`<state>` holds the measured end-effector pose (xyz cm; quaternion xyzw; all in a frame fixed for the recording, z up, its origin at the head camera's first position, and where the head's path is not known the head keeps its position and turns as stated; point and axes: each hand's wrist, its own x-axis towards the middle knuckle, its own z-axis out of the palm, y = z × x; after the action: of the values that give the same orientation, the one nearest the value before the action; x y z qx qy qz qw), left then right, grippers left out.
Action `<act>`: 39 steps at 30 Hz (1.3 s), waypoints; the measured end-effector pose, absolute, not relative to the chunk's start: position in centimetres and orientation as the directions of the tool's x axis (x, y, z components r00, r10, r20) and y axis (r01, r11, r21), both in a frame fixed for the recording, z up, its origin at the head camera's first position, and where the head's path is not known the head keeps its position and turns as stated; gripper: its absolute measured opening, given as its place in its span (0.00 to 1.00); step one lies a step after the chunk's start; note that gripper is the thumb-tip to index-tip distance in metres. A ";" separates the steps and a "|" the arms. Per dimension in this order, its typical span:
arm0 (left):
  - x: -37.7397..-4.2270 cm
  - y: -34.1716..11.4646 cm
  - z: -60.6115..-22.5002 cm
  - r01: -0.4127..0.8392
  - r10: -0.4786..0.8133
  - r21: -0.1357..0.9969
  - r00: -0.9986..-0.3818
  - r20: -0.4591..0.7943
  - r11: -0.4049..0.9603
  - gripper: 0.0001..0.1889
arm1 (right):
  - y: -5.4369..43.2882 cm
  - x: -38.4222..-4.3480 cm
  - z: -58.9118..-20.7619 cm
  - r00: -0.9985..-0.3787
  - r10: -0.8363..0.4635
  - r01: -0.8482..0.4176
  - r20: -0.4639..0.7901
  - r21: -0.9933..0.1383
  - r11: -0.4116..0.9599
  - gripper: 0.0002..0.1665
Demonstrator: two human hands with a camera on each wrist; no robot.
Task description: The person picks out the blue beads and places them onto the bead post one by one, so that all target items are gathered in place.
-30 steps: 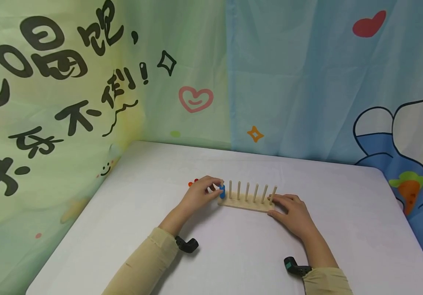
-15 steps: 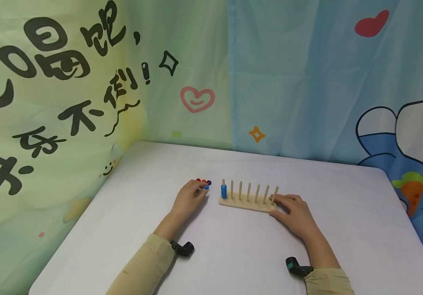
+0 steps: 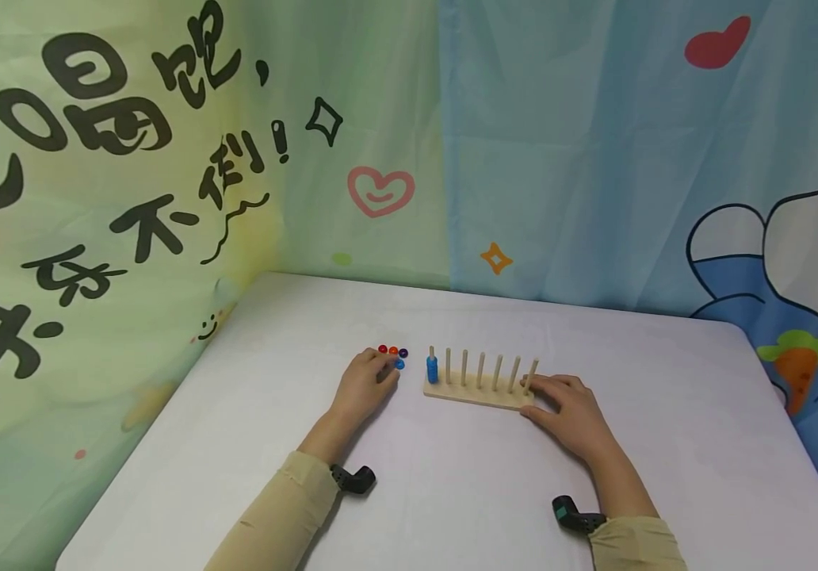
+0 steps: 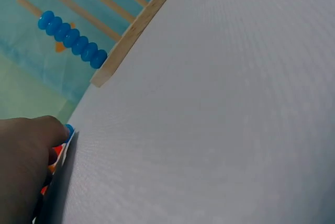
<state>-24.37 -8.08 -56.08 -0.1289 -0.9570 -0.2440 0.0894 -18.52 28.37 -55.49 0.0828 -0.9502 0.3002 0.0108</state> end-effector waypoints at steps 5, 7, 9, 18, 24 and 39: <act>-24.1 -8.1 -55.8 0.308 0.216 0.443 -0.945 0.245 0.842 0.16 | 28.4 -18.6 -55.6 -0.984 -0.154 -0.174 0.085 -0.569 0.804 0.36; -24.1 -8.1 -55.7 0.314 0.224 0.437 -0.943 0.246 0.843 0.16 | 28.4 -18.6 -55.7 -0.984 -0.154 -0.179 0.093 -0.570 0.802 0.35; -24.2 -8.1 -55.7 0.316 0.230 0.422 -0.943 0.242 0.850 0.17 | 28.4 -18.6 -55.7 -0.983 -0.156 -0.184 0.097 -0.572 0.800 0.35; -24.3 -7.9 -55.6 0.323 0.241 0.391 -0.939 0.245 0.862 0.13 | 28.5 -18.5 -55.9 -0.984 -0.155 -0.180 0.093 -0.577 0.797 0.35; -24.5 -7.8 -55.4 0.327 0.247 0.472 -0.943 0.225 0.819 0.14 | 28.5 -18.6 -55.9 -0.983 -0.156 -0.185 0.101 -0.576 0.796 0.34; -25.3 -7.6 -51.9 0.498 0.390 0.499 -0.867 0.311 0.709 0.14 | 28.3 -18.5 -55.6 -0.982 -0.157 -0.191 0.110 -0.572 0.797 0.34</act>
<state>-25.26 -7.62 -51.92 -0.2413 -0.9198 -0.2956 0.0917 -18.54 28.33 -55.63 0.0918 -0.9476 0.3048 0.0284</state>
